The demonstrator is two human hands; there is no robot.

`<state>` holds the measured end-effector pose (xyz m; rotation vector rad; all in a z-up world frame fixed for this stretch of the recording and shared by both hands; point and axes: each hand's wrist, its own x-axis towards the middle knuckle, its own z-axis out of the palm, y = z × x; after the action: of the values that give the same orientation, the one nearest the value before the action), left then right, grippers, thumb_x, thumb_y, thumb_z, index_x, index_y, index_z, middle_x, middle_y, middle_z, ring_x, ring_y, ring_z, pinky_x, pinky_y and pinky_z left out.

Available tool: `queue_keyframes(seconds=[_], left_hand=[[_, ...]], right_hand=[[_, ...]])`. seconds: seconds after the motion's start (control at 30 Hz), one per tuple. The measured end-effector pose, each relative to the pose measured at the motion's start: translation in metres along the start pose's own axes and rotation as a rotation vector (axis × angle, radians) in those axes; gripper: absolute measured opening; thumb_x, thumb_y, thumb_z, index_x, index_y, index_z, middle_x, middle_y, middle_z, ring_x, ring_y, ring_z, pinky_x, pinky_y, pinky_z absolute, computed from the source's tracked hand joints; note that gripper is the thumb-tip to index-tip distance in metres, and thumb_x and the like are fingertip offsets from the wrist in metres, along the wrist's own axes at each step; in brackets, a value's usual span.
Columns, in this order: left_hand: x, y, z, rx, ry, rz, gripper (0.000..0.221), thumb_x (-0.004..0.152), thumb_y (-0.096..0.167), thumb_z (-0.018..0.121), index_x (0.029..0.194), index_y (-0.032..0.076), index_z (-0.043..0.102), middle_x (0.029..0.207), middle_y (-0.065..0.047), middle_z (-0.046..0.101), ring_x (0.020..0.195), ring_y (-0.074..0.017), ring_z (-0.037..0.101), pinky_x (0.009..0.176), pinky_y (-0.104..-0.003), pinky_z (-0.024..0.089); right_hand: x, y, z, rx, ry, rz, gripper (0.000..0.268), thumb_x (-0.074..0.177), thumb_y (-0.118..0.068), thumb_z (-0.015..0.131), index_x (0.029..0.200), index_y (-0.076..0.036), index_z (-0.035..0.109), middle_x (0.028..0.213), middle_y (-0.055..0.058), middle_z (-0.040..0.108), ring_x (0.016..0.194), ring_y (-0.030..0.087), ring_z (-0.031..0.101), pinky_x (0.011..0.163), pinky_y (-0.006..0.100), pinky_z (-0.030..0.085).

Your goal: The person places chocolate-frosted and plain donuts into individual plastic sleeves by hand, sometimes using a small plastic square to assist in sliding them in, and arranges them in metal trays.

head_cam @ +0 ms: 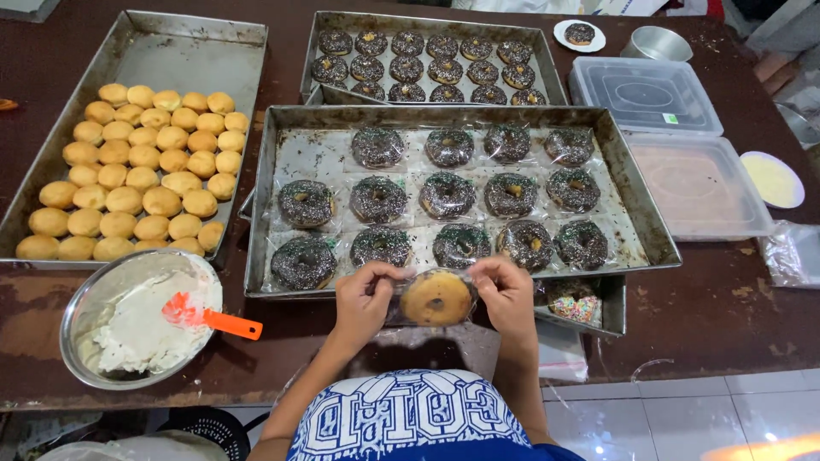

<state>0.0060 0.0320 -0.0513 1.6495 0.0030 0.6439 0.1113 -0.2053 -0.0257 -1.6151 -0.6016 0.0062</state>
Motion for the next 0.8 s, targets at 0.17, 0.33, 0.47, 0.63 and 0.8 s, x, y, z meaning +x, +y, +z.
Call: queue_keyframes(seconds=[0.17, 0.33, 0.47, 0.63, 0.8], left_hand=[[-0.001, -0.007, -0.007, -0.021, 0.019, 0.011, 0.017, 0.095, -0.008, 0.056, 0.091, -0.001, 0.071, 0.086, -0.011, 0.079, 0.068, -0.0061, 0.06, 0.059, -0.021, 0.047], [-0.002, -0.012, -0.016, -0.566, -0.181, -0.28, 0.024, 0.097, -0.007, 0.043, 0.08, 0.005, 0.055, 0.099, -0.017, 0.076, 0.084, -0.0147, 0.077, 0.061, -0.024, 0.058], [-0.01, -0.047, -0.013, -0.573, -0.128, -0.185, 0.024, 0.108, -0.012, 0.052, 0.088, -0.001, 0.059, 0.09, -0.016, 0.06, 0.082, -0.0124, 0.054, 0.066, -0.023, 0.043], [0.003, 0.001, -0.016, -0.932, -0.197, -0.459, 0.015, 0.098, 0.0, 0.047, 0.09, 0.006, 0.057, 0.1, -0.02, 0.075, 0.079, -0.0193, 0.074, 0.059, -0.026, 0.059], [0.006, 0.026, -0.029, -0.995, -0.214, -0.511, 0.009, 0.091, 0.004, 0.051, 0.094, 0.005, 0.06, 0.101, -0.014, 0.074, 0.084, -0.0167, 0.074, 0.07, -0.028, 0.062]], right_hand=[[-0.003, -0.013, -0.002, 0.134, -0.043, -0.194, 0.021, 0.077, 0.013, 0.05, 0.081, 0.0, 0.066, 0.08, 0.005, 0.065, 0.071, 0.011, 0.057, 0.065, 0.023, 0.045], [-0.009, -0.026, 0.001, 0.288, -0.075, -0.272, 0.021, 0.072, 0.009, 0.044, 0.074, 0.001, 0.063, 0.074, 0.008, 0.064, 0.068, 0.017, 0.054, 0.066, 0.029, 0.045], [-0.014, -0.024, 0.011, 0.377, -0.039, -0.209, 0.014, 0.073, 0.003, 0.048, 0.073, 0.001, 0.062, 0.076, 0.011, 0.063, 0.071, 0.018, 0.054, 0.067, 0.029, 0.044], [-0.015, -0.039, 0.025, 0.738, -0.089, -0.076, 0.017, 0.084, -0.013, 0.054, 0.079, 0.001, 0.062, 0.077, 0.012, 0.063, 0.067, 0.017, 0.051, 0.063, 0.03, 0.04], [-0.019, -0.044, 0.031, 0.767, -0.081, -0.018, 0.012, 0.093, -0.01, 0.061, 0.087, 0.0, 0.06, 0.081, 0.008, 0.061, 0.073, 0.013, 0.049, 0.065, 0.028, 0.038]])
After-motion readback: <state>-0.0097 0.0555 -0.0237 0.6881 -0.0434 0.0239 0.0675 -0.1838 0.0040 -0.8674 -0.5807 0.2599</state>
